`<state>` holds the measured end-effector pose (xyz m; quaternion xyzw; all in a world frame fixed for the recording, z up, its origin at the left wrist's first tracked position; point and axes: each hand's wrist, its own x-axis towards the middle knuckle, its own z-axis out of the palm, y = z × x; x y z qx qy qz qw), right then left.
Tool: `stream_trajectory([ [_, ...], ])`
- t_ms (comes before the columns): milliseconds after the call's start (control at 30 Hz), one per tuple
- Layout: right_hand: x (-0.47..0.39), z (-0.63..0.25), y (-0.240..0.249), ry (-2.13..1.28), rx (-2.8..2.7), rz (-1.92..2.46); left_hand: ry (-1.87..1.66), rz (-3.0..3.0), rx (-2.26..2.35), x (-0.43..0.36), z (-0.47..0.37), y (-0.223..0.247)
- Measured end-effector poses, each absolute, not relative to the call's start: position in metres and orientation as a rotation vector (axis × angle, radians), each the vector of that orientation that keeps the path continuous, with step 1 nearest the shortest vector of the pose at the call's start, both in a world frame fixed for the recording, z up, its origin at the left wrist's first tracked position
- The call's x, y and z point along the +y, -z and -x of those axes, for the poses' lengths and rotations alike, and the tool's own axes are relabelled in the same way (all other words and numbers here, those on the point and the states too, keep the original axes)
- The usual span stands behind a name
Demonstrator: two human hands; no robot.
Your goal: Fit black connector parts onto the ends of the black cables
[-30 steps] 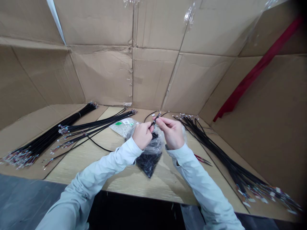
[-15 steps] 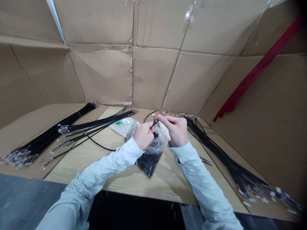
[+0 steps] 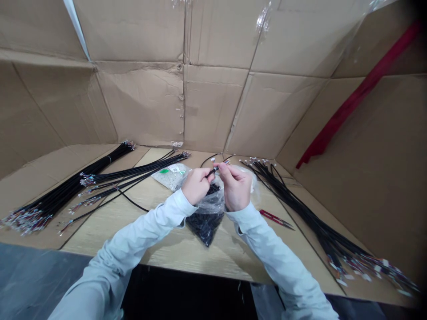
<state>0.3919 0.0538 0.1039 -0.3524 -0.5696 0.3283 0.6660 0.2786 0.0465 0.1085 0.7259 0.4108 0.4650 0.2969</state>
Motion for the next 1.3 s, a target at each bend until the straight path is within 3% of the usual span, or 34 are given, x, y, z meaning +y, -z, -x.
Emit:
stream_trajectory([
  [367, 0.038, -0.389, -0.114, -0.396, -1.438, 0.882, -1.236, -1.999, 1.158, 0.041, -0.281, -0.113],
  [633, 0.052, -0.407, -0.127, -0.712, -1.421, 0.881, -1.147, -1.675, 0.716, 0.038, -0.280, -0.115],
  [800, 0.063, -0.412, -0.124, -0.884, -1.380, 0.851, -1.171, -1.585, 0.687, 0.043, -0.280, -0.111],
  [1300, 0.054, -0.395, -0.114, -0.982, -1.173, 0.742, -1.114, -1.356, 0.558, 0.038, -0.277, -0.118],
])
